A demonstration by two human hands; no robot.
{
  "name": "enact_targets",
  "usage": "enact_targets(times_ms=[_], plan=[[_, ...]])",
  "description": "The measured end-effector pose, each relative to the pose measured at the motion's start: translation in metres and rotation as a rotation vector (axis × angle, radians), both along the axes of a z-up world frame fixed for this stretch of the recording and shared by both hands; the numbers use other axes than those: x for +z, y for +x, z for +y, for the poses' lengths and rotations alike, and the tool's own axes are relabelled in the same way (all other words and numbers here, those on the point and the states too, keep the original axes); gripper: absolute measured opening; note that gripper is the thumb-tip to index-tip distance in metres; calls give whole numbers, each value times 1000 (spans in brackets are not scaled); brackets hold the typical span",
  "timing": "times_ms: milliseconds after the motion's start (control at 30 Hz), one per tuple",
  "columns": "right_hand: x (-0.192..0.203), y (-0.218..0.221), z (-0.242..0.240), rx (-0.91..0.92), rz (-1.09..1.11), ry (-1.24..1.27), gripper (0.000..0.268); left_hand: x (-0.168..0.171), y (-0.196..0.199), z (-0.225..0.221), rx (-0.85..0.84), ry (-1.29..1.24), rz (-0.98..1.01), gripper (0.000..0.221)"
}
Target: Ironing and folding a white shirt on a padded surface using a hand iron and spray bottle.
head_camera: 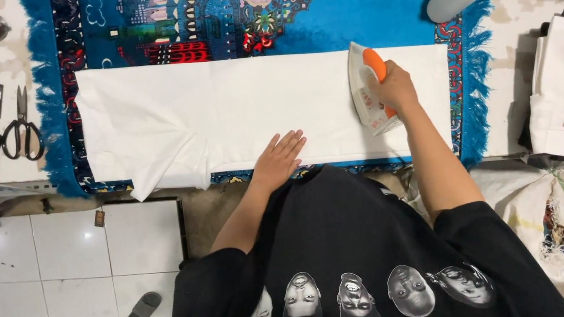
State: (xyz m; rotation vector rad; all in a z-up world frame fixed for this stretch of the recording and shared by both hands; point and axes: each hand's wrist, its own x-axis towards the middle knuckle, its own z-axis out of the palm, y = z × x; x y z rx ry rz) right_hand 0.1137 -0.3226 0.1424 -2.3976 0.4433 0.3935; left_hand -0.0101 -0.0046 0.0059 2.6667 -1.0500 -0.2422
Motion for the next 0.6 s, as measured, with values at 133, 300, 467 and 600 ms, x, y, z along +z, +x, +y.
enact_targets(times_ms=[133, 300, 467, 600], plan=[[15, -2, 44, 141, 36, -86, 42, -6, -7, -3, 51, -9, -17, 60], [33, -10, 93, 159, 47, 21, 43, 12, -13, -2, 242, 65, -50, 73], [18, -7, 123, 226, 39, 7, 43, 1, -15, 0, 253, 55, 98, 76], [20, 1, 158, 262, 44, -3, 42, -5, -13, 25, 284, -109, 166, 68]])
